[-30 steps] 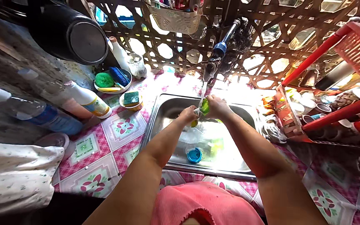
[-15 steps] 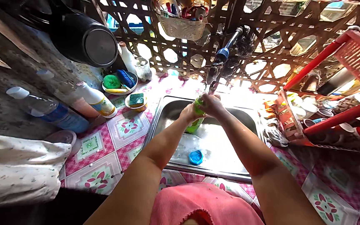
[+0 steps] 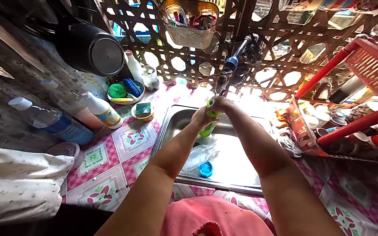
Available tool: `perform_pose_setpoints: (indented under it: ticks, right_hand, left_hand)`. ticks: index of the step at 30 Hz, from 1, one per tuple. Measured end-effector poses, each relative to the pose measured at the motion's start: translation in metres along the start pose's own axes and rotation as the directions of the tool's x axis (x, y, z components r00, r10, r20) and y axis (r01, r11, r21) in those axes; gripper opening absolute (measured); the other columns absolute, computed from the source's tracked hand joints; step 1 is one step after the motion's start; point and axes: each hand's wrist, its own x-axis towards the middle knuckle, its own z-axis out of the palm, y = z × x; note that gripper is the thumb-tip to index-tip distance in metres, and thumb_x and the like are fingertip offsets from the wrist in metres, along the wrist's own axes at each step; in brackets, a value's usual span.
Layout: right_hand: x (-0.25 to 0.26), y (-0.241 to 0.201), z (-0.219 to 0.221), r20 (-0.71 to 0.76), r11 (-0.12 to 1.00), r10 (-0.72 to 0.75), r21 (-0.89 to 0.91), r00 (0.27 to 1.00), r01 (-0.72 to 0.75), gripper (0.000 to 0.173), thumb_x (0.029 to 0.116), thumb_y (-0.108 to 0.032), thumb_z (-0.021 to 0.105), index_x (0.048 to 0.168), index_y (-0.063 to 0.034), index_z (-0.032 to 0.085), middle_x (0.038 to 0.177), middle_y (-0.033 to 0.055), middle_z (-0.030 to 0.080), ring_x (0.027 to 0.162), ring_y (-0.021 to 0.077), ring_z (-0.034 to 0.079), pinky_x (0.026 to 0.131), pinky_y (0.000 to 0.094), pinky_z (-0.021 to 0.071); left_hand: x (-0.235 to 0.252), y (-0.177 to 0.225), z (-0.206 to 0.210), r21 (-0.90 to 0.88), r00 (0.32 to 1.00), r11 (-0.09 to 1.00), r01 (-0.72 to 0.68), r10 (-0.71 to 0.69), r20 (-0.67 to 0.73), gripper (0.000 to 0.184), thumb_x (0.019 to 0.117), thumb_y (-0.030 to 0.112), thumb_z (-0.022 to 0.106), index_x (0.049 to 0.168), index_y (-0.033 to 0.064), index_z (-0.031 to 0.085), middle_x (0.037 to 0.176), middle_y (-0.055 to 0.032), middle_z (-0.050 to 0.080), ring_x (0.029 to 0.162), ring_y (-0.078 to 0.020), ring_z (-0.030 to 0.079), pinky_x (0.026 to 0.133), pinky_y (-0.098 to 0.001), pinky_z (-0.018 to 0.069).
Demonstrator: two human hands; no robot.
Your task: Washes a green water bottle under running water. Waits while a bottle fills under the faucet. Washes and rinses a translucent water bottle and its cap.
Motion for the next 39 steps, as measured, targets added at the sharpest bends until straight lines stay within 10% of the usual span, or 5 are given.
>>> perform_pose_setpoints:
  ticks: [15,20,23,31,39]
  right_hand:
    - [-0.021,0.003,0.019,-0.335,0.946,-0.236,0.135,0.912,0.295,0.026,0.0921,-0.024,0.072,0.114,-0.0107,0.076,0.120,0.0171,0.070,0.121,0.0369,0.060,0.104,0.0610,0.0447]
    - [-0.019,0.035,0.039,-0.269,0.664,-0.155,0.684,0.951,0.302,0.125,0.0675,-0.015,0.093,0.162,-0.0075,0.012,0.164,0.0198,0.028,0.147,0.0271,0.037,0.118,0.0450,0.0379]
    - [-0.017,0.042,0.063,-0.167,0.419,-0.081,0.889,0.983,0.185,0.087,0.0734,-0.002,0.086,0.148,-0.0033,0.041,0.134,0.0163,0.061,0.117,0.0214,0.063,0.099,0.0410,0.0552]
    - [-0.030,0.063,0.097,-0.402,0.205,0.503,0.915,0.765,0.346,0.075,0.0830,-0.023,0.084,0.145,-0.0055,0.046,0.131,0.0177,0.062,0.116,0.0268,0.065,0.096,0.0501,0.0566]
    - [-0.072,0.112,0.114,-0.472,0.423,0.512,0.866,0.718,0.268,0.103,0.0706,-0.015,0.093,0.152,-0.0066,0.031,0.142,0.0206,0.053,0.126,0.0298,0.057,0.104,0.0502,0.0505]
  left_hand:
    - [-0.005,-0.028,-0.006,-0.105,0.996,0.993,-0.052,0.044,-0.079,0.074,0.0829,0.047,0.082,0.139,0.0061,0.057,0.132,-0.0192,0.064,0.125,-0.0347,0.060,0.106,-0.0608,0.0454]
    - [-0.007,-0.034,-0.019,-0.236,0.995,0.967,-0.093,0.080,-0.062,0.076,0.0821,0.048,0.083,0.139,0.0060,0.057,0.129,-0.0195,0.066,0.124,-0.0341,0.061,0.108,-0.0601,0.0442]
    - [-0.002,-0.024,-0.019,-0.255,0.987,0.953,-0.162,0.156,-0.044,0.073,0.0826,0.046,0.083,0.138,0.0066,0.058,0.131,-0.0180,0.065,0.124,-0.0311,0.061,0.109,-0.0562,0.0453]
    - [0.015,0.008,-0.012,-0.597,0.997,0.801,0.047,-0.004,0.074,0.071,0.0846,0.013,0.076,0.147,0.0050,0.044,0.143,-0.0249,0.050,0.127,-0.0373,0.053,0.101,-0.0563,0.0470]
    - [0.035,0.038,0.003,-0.490,0.991,0.871,0.018,0.050,0.125,0.038,0.1030,0.020,0.057,0.136,0.0002,0.056,0.126,-0.0232,0.063,0.114,-0.0307,0.062,0.099,-0.0487,0.0492]
